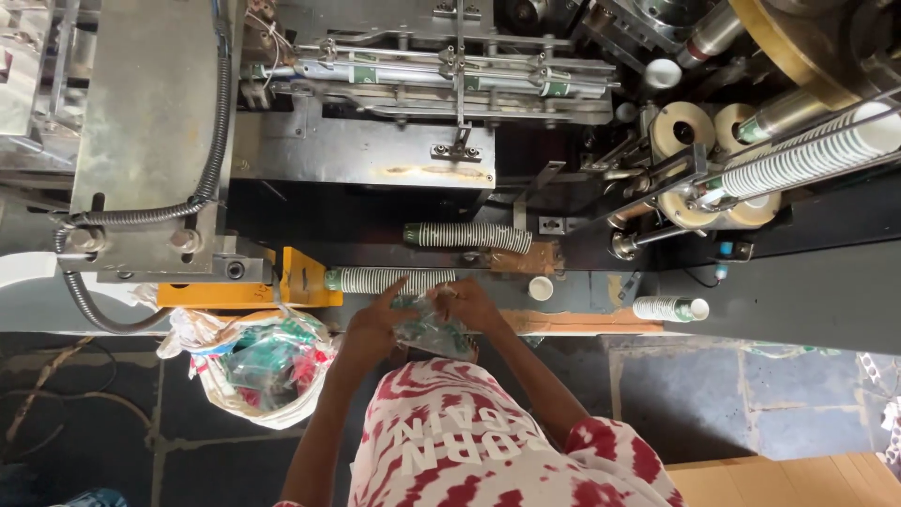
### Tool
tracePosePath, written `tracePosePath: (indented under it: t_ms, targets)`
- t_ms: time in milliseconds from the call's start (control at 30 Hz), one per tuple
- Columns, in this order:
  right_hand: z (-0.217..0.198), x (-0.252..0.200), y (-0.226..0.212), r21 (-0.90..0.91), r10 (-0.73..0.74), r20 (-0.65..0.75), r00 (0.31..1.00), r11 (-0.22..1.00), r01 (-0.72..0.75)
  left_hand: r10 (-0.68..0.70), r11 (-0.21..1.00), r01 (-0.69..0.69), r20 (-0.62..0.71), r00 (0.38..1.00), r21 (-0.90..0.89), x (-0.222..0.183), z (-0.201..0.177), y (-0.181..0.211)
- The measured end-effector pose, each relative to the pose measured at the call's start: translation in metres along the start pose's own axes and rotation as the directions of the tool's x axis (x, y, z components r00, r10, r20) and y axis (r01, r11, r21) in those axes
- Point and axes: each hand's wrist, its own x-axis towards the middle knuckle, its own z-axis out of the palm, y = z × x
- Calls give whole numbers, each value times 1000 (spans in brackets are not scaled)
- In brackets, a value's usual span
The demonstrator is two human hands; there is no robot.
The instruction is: Operating a manufacturing machine to produce paper cups, including loading paper blanks and adjusting components.
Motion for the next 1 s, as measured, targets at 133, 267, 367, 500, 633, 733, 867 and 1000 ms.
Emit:
tracePosePath:
  t_ms: [133,267,367,500,633,733,867,1000]
  targets:
    - [2,15,14,-348,57,45,997,937,-38,-265,908,165,223,938,386,12,12,-40]
    - [10,35,41,-830,-97,12,995,555,64,-386,640,282,-19,922,715,19,42,-146]
    - [11,42,77,-915,-82,58,995,394,86,-164,452,326,-281,945,831,27,36,-158]
    - [22,29,123,-744,76,-39,996,664,-80,42,436,279,-329,943,855,35,39,-214]
    - [41,-10,94,290,572,154,806,753,-590,-208,889,215,-61,976,405,50,43,-171]
    - [32,-2,53,581,608,153,779,583,-568,90,971,-97,42,995,220,70,59,-152]
    - [20,-5,34,726,447,32,894,605,-328,139,981,-174,313,939,86,105,45,-165]
    - [8,-21,4,763,327,-119,937,634,-125,19,820,-94,137,990,564,111,33,-146]
